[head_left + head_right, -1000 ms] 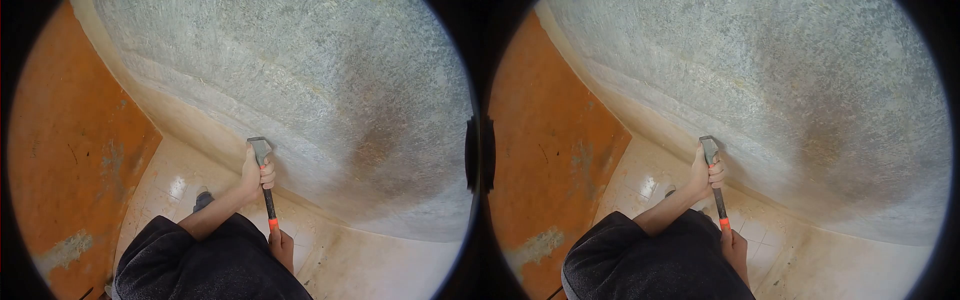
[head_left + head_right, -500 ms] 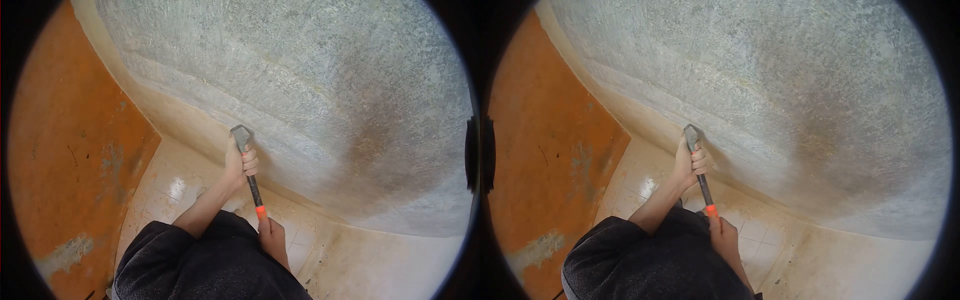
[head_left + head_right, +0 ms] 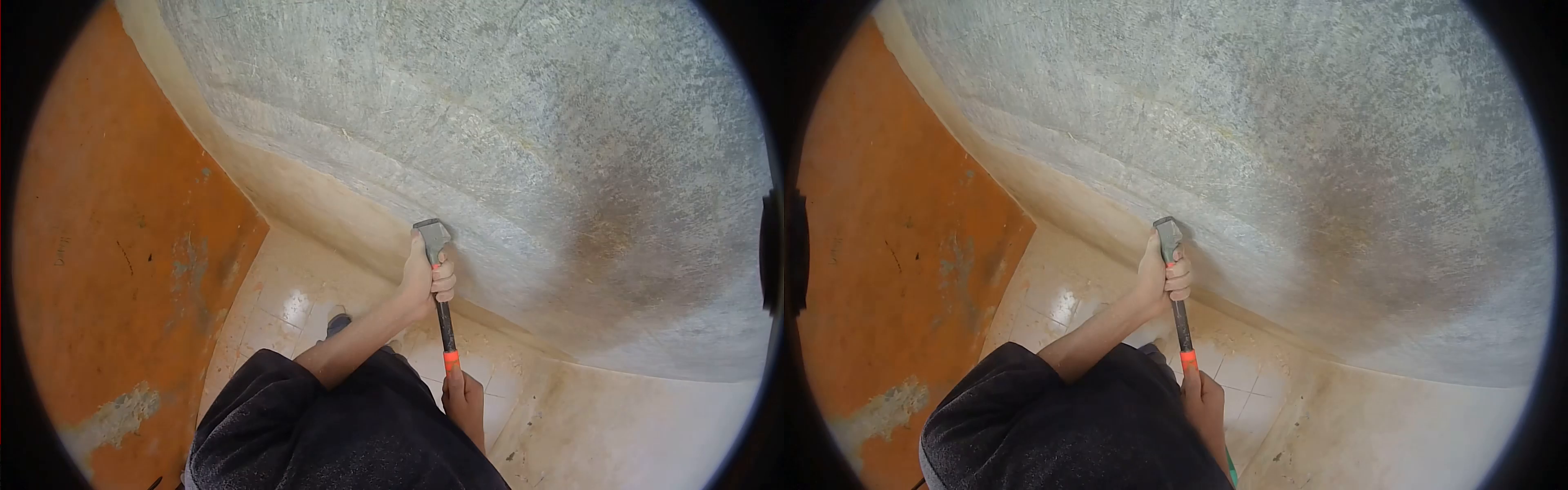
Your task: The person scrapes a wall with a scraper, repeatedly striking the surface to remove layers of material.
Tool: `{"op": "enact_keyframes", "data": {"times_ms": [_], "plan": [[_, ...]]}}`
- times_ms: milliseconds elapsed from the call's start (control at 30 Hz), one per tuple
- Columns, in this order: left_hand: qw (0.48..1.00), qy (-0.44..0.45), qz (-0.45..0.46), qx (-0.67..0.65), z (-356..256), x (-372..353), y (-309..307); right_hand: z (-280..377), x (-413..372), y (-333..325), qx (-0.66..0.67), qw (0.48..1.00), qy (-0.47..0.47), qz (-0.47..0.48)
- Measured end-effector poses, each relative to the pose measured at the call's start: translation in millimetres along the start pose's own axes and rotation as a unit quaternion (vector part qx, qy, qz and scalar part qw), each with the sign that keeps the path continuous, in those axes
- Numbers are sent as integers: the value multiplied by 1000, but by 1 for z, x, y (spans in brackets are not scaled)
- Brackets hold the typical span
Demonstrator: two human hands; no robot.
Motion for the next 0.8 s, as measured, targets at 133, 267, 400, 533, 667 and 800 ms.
{"op": "enact_keyframes", "data": {"times_ms": [133, 267, 400, 533, 667, 800], "plan": [[998, 58, 3, -2, -57, -3, -34, 16, 35, 41, -68, 995, -74, 23], [997, 51, -41, -31, -31, -1, -24, 5, 13, 12, -61, 996, -55, -37], [999, 29, -8, -23, -48, -3, -31, 28, 27, 27, -98, 989, -103, -34], [999, 28, -38, -8, -47, -8, -36, 21, 19, 36, -69, 997, -32, -32], [999, -1, -40, -14, -46, -13, -26, 17, 11, 41, -25, 998, -12, -50], [999, 26, -34, 4, -64, -10, -42, 23, 28, 59, -68, 995, -63, -36]]}}
Point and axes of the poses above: each hand's wrist, its own x-axis towards the middle knuckle, its own y-axis out of the palm, z = x × y, the point moved 8 cm from there along x, towards the middle knuckle, and after that the axes turned 5 degrees about z, right-handed, at the moved point
